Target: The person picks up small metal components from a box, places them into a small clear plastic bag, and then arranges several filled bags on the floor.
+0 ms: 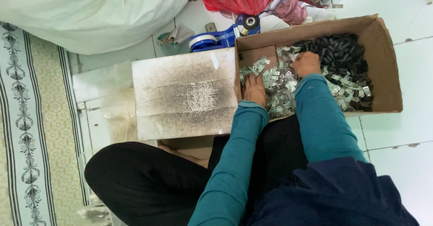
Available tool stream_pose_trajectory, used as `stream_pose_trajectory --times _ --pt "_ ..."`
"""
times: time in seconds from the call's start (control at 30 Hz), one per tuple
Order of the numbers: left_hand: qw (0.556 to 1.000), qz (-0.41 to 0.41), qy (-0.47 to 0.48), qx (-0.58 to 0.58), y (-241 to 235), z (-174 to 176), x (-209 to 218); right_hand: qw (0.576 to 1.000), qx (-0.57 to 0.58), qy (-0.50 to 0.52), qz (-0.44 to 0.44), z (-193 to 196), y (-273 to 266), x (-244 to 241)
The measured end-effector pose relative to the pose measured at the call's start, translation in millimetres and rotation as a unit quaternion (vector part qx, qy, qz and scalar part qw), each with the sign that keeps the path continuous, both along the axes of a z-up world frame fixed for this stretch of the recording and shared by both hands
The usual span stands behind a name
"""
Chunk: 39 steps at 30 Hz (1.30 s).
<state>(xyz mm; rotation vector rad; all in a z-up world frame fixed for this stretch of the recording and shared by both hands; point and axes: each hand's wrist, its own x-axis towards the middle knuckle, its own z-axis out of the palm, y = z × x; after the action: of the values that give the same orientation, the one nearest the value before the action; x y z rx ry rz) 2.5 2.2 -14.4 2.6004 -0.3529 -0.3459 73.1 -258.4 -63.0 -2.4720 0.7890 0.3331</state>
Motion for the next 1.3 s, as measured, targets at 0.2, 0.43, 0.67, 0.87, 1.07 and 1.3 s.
stream_pose_trajectory --times 0.2,0.43,0.67,0.87,1.07,1.3 --pt "1.000 -0.004 0.011 0.007 -4.3 -8.0 5.1 0.992 0.113 -0.025 -0.054 51.2 -9.5 -29.6" --pt "0.994 0.028 0.025 -0.099 0.6 12.5 8.6 0.960 0.279 -0.002 -0.004 189.1 74.5 -49.4" --pt "0.953 0.165 -0.031 -0.253 -8.1 -26.2 21.1 0.974 -0.020 0.060 0.219 132.8 126.1 -36.5" --pt "0.923 0.170 -0.045 -0.342 6.7 -3.3 19.3 0.966 -0.173 -0.053 0.185 -2.1 144.4 -37.5" --pt "0.824 0.148 -0.057 -0.543 19.1 57.9 -1.3 0.985 -0.035 0.012 0.170 18.2 150.1 -27.0" --pt "0.783 0.165 -0.030 -0.599 55.4 83.5 -5.9 0.985 0.067 -0.029 0.158 142.1 171.4 -51.4"
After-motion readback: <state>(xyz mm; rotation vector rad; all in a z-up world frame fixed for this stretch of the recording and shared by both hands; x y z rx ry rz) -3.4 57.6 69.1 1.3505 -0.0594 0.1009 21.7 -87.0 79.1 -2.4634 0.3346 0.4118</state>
